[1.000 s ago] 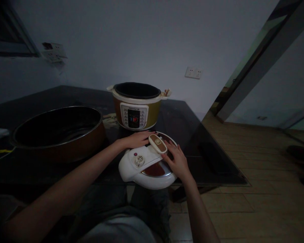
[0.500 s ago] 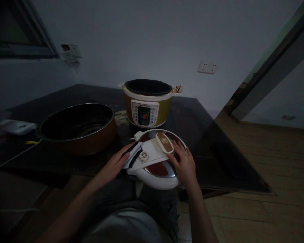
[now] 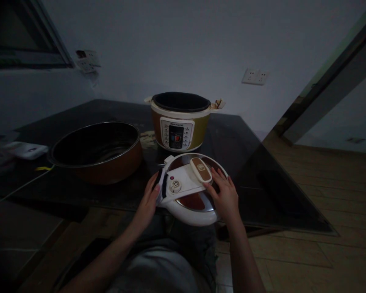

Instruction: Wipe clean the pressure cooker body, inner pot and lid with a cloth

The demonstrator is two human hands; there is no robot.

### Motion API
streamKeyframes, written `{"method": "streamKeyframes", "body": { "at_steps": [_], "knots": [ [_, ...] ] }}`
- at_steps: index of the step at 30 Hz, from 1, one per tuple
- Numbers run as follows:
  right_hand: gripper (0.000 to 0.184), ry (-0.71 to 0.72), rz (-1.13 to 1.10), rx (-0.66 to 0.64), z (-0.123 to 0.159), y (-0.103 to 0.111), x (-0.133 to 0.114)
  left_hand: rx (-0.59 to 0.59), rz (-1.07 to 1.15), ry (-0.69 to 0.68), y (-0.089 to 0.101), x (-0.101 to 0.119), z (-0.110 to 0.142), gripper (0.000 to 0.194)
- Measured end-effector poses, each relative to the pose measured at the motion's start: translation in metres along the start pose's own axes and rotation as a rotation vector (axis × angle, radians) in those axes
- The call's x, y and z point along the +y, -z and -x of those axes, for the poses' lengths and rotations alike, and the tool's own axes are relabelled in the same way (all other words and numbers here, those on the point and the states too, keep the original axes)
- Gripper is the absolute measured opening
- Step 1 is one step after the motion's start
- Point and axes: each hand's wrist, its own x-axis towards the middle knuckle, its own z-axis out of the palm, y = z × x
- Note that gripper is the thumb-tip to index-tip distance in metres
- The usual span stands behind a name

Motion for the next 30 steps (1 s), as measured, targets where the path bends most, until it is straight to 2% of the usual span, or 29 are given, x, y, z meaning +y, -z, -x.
{"method": "streamKeyframes", "body": {
  "at_steps": [2,4,8,10,13,16,20,22,26,30],
  "knots": [
    [0.046,0.000,0.000,-0.003,0.000,0.001,0.000,0.035,-0.031,-0.098,-0.011,-0.002,0.015,0.049],
    [0.046,0.002,-0.003,-0.002,0.000,0.001,-0.001,0.016,-0.101,-0.221,-0.017,-0.002,0.032,0.047],
    [0.046,0.004,0.007,-0.004,0.000,0.001,-0.001,-0.057,-0.231,-0.324,-0.013,-0.003,0.052,0.054],
    [0.046,0.001,0.020,-0.002,0.000,0.000,-0.001,-0.102,-0.327,-0.360,-0.008,-0.004,0.049,0.065],
    [0.047,-0.015,0.052,0.018,-0.002,-0.002,-0.002,-0.178,-0.516,-0.395,0.001,-0.006,0.031,0.075],
    [0.047,-0.027,0.078,0.041,-0.004,-0.002,-0.003,-0.193,-0.620,-0.371,0.008,-0.004,0.005,0.070],
    [0.047,-0.034,0.085,0.056,-0.005,-0.002,-0.006,-0.176,-0.608,-0.332,0.009,-0.003,-0.021,0.058],
    [0.046,-0.033,0.081,0.057,-0.005,-0.002,-0.006,-0.163,-0.612,-0.346,0.007,-0.003,-0.022,0.056],
    [0.045,-0.028,0.079,0.067,-0.004,-0.002,-0.007,-0.164,-0.718,-0.419,0.003,-0.003,-0.002,0.064],
    [0.045,-0.022,0.074,0.072,-0.004,-0.002,-0.007,-0.206,-0.820,-0.416,0.015,-0.007,0.011,0.069]
  ]
}}
